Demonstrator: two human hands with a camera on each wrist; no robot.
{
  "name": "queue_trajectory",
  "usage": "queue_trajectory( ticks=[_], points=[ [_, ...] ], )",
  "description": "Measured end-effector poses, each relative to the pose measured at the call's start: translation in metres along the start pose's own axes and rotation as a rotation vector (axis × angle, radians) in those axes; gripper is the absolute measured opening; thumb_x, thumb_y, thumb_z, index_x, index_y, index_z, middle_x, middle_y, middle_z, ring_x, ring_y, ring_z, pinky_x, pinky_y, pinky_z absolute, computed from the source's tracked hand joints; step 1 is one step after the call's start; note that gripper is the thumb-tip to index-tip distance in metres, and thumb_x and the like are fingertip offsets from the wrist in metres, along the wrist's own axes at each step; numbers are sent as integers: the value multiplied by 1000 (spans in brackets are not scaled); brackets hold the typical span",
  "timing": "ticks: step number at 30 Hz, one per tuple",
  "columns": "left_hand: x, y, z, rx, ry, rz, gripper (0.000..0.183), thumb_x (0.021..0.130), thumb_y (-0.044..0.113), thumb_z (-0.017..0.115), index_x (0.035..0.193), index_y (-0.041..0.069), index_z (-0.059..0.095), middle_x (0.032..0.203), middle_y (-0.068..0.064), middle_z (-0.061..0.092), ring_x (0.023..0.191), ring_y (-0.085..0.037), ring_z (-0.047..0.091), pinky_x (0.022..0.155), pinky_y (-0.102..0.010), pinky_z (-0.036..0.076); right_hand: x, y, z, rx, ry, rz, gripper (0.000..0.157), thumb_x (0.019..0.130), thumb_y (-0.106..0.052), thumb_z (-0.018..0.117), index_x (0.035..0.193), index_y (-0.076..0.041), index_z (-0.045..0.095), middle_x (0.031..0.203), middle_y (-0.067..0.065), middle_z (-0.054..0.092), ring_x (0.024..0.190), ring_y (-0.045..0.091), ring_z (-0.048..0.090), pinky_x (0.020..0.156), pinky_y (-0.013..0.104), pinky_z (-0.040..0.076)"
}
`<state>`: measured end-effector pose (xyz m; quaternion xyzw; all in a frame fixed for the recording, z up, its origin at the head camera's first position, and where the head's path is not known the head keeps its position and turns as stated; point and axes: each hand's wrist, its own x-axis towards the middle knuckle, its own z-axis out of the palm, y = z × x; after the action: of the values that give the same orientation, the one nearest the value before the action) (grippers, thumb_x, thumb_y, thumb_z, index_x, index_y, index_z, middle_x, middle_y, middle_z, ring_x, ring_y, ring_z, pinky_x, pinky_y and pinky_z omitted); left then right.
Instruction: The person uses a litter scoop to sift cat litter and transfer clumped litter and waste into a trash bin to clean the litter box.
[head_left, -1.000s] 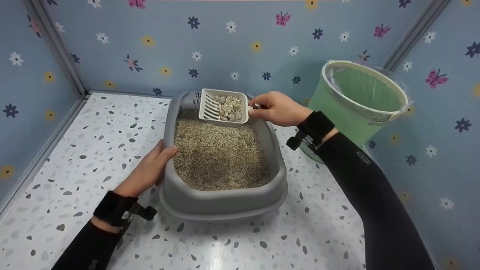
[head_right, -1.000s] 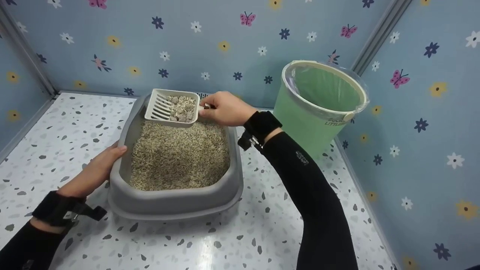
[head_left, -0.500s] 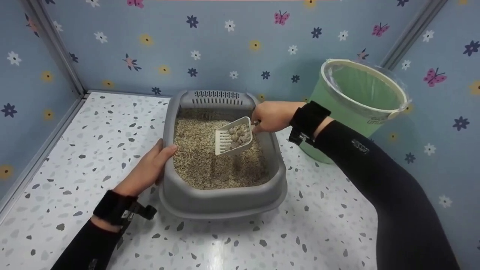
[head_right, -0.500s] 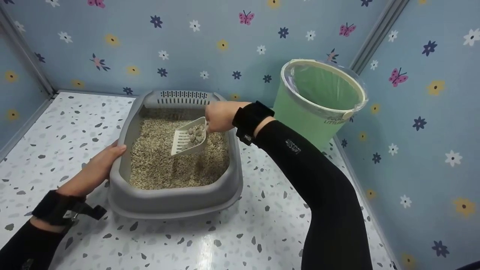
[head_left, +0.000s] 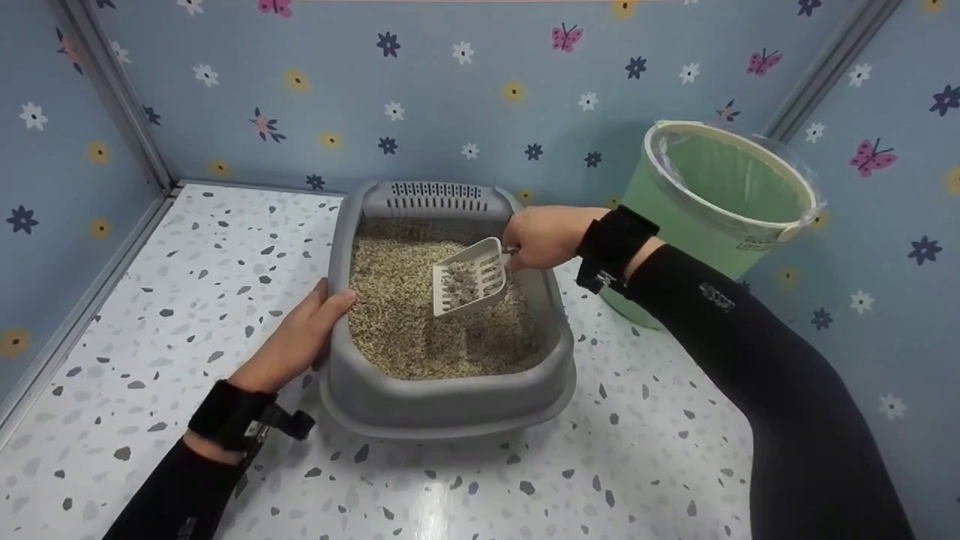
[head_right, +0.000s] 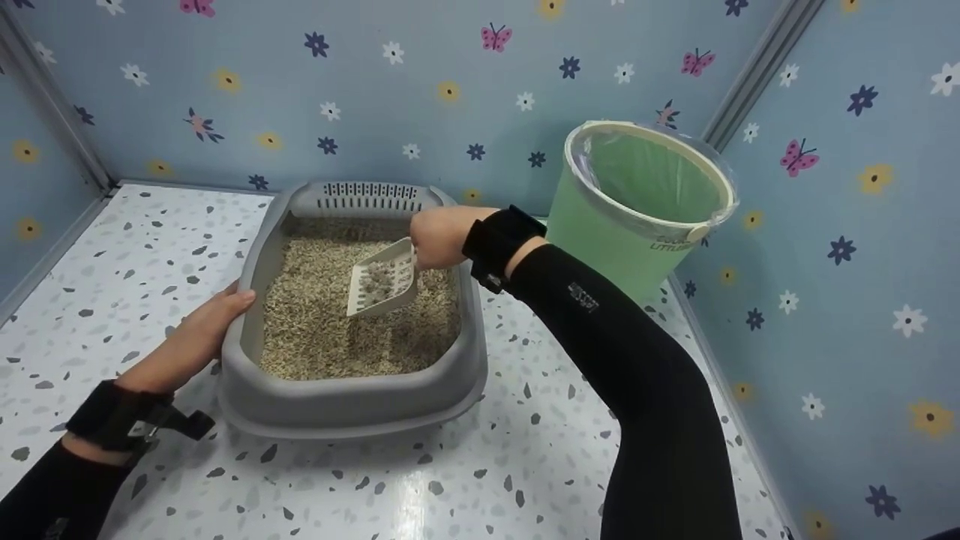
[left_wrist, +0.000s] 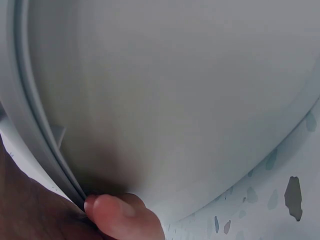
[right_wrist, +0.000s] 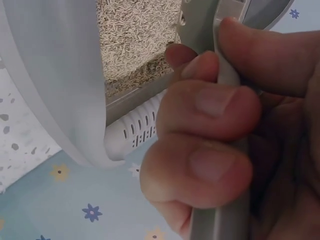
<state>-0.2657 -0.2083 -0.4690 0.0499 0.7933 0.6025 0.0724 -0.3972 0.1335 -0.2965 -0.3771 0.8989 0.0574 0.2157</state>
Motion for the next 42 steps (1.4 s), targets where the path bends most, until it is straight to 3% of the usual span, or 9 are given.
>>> queue_trajectory(
  ticks=[7,10,13,16,21,26,29,34,42],
  points=[
    [1,1,1,1,-3,1,63,115,63,47,155,14,43,66,1,43,48,-14,37,43,-32,40,-1,12,12,84,69,-79,43,112,-23,67,75,-18,45,71,-4,37,63,14,36,66,34,35],
    [2,1,1,0,1,4,61,116,63,47,150,12,45,67,1,44,48,-14,37,43,-32,40,-1,17,18,178,133,-130,33,113,-23,66,83,-11,60,73,-3,43,65,15,40,69,35,36],
    [1,0,1,4,0,-1,66,115,64,47,158,14,42,67,1,44,48,-13,38,43,-32,40,-2,22,26,327,229,-161,22,113,-23,67,107,-6,79,77,-4,53,68,13,47,70,33,40],
    [1,0,1,7,-1,-2,73,113,68,47,163,15,39,67,1,45,48,-13,38,43,-32,41,-3,27,36,546,314,-183,24,113,-20,68,125,-3,80,75,-4,55,65,10,47,65,28,40],
    [-1,0,1,-10,-1,-4,77,114,67,48,174,23,29,66,2,41,48,-13,37,44,-33,40,-1,31,50,920,397,-297,24,113,-11,66,125,6,77,70,-2,51,58,9,43,54,22,35],
    [-1,-1,0,-9,7,-4,74,114,67,47,174,26,30,65,2,40,47,-14,37,44,-33,41,1,32,57,1147,458,-409,23,111,0,60,124,11,76,73,3,59,59,11,46,55,23,37],
    [0,0,0,-7,11,-6,71,114,67,47,169,24,35,66,2,41,47,-14,38,44,-34,41,0,32,58,1175,483,-427,23,110,2,59,122,9,77,73,5,60,59,12,46,54,23,38],
    [0,0,0,-10,7,-3,68,115,65,47,168,23,36,65,2,40,47,-14,37,43,-34,41,-2,32,57,1088,480,-401,22,112,-2,61,122,10,77,70,4,55,59,11,46,56,23,38],
    [0,0,-1,14,6,-2,69,115,66,47,166,21,37,67,2,43,48,-14,39,44,-34,42,-3,30,52,804,434,-211,21,113,-13,67,120,3,78,68,-5,51,59,8,44,56,23,37]
  ],
)
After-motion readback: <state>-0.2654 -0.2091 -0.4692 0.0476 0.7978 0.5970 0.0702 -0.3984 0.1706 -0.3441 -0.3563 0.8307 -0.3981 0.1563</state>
